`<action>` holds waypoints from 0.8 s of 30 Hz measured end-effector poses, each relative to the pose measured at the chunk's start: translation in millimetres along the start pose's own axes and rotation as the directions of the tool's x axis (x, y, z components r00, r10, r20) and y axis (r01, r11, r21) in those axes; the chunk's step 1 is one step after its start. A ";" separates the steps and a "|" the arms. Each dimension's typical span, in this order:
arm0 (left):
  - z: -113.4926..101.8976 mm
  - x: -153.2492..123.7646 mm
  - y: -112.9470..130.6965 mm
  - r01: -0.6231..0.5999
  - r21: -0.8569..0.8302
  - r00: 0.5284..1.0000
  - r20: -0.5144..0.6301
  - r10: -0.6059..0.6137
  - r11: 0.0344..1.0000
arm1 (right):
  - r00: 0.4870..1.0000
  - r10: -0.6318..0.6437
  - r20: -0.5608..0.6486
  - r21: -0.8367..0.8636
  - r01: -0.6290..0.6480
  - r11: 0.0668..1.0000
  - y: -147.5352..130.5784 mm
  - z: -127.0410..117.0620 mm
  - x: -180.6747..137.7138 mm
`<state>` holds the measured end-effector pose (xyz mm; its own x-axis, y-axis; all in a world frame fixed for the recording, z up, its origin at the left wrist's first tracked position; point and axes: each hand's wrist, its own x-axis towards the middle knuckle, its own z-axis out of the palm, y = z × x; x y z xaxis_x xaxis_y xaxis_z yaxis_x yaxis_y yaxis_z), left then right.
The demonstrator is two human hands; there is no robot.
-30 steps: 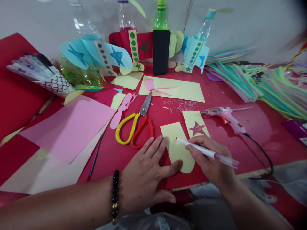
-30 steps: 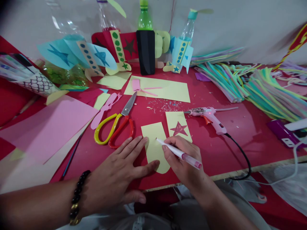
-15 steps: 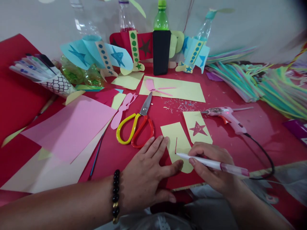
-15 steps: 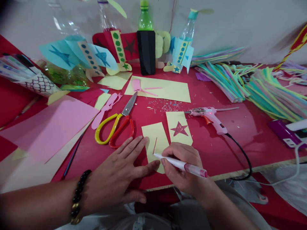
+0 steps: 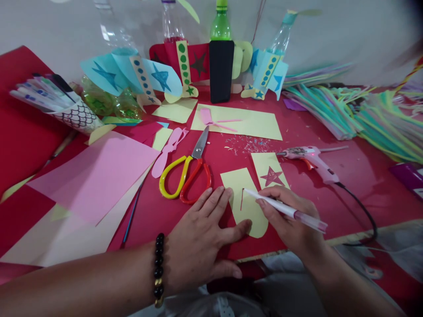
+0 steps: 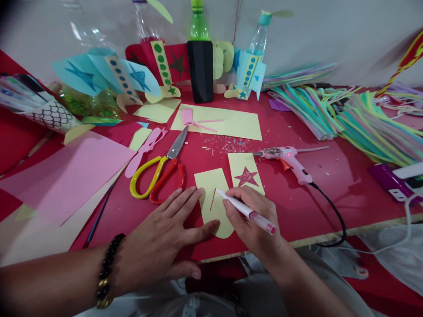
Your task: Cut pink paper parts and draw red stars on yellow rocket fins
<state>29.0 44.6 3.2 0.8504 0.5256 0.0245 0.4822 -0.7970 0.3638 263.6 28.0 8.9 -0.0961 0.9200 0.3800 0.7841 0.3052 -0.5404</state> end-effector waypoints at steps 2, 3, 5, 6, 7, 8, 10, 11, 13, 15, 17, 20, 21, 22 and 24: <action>0.5 0.1 0.1 -0.001 0.004 1.000 -0.001 0.001 1.000 | 1.000 0.010 0.008 0.004 -0.010 1.000 0.6 -0.1 -0.5; 0.7 0.1 0.0 -0.001 0.004 1.000 -0.004 0.001 1.000 | 1.000 0.011 0.005 0.007 -0.011 1.000 0.7 -0.2 -0.6; 1.2 0.0 -0.2 -0.004 0.000 1.000 -0.007 0.004 1.000 | 1.000 0.004 -0.005 0.014 -0.004 1.000 0.5 -0.8 -0.3; 1.3 0.0 -0.3 -0.005 -0.004 1.000 -0.009 0.005 1.000 | 1.000 -0.001 -0.009 0.019 0.001 1.000 0.2 -1.3 -0.1; 1.5 0.0 -0.4 -0.006 -0.007 1.000 -0.012 0.006 1.000 | 1.000 -0.003 -0.012 0.023 0.004 1.000 0.0 -1.8 0.0; 1.5 0.0 -0.5 -0.004 -0.009 1.000 -0.013 0.004 1.000 | 1.000 -0.004 -0.012 0.028 0.004 1.000 -0.2 -2.4 -0.2; 1.4 0.1 -0.6 -0.001 -0.009 1.000 -0.012 0.001 1.000 | 1.000 0.001 -0.011 0.045 0.000 0.999 -0.3 -3.9 -1.2; 1.3 0.2 -0.6 0.001 -0.007 1.000 -0.012 -0.001 1.000 | 1.000 0.004 -0.014 0.057 -0.003 0.998 -0.2 -4.6 -2.1; 1.1 0.5 -0.2 0.003 -0.003 1.000 -0.007 -0.003 1.000 | 1.000 0.009 -0.018 0.081 -0.008 0.997 0.3 -6.1 -4.3; 0.9 0.9 0.2 0.003 0.002 1.000 -0.001 -0.003 1.000 | 1.000 0.010 -0.023 0.115 -0.007 0.993 1.2 -7.3 -6.4; 0.8 1.4 0.5 0.004 0.005 1.000 0.008 -0.004 1.000 | 1.000 0.006 -0.029 0.157 -0.002 0.988 2.6 -7.9 -8.3; 0.7 1.7 0.4 0.006 0.001 1.000 0.009 -0.006 1.000 | 0.999 0.000 -0.050 0.216 0.011 0.976 5.3 -7.9 -11.2; 0.7 1.7 0.3 0.007 -0.001 1.000 0.008 -0.007 1.000 | 0.999 0.000 -0.054 0.228 0.012 0.974 6.1 -8.0 -12.3; 0.7 1.6 0.2 0.009 -0.002 1.000 0.008 -0.009 1.000 | 0.998 0.000 -0.059 0.240 0.014 0.971 6.7 -8.1 -13.4; 0.6 1.4 0.2 0.015 -0.004 1.000 0.011 -0.015 1.000 | 0.997 0.008 -0.072 0.264 0.011 0.965 6.9 -8.6 -15.2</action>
<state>30.4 45.0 2.7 0.8453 0.5343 0.0084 0.4943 -0.7878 0.3675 275.7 14.0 5.8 -0.0455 0.9022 0.4289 0.5936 0.3698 -0.7148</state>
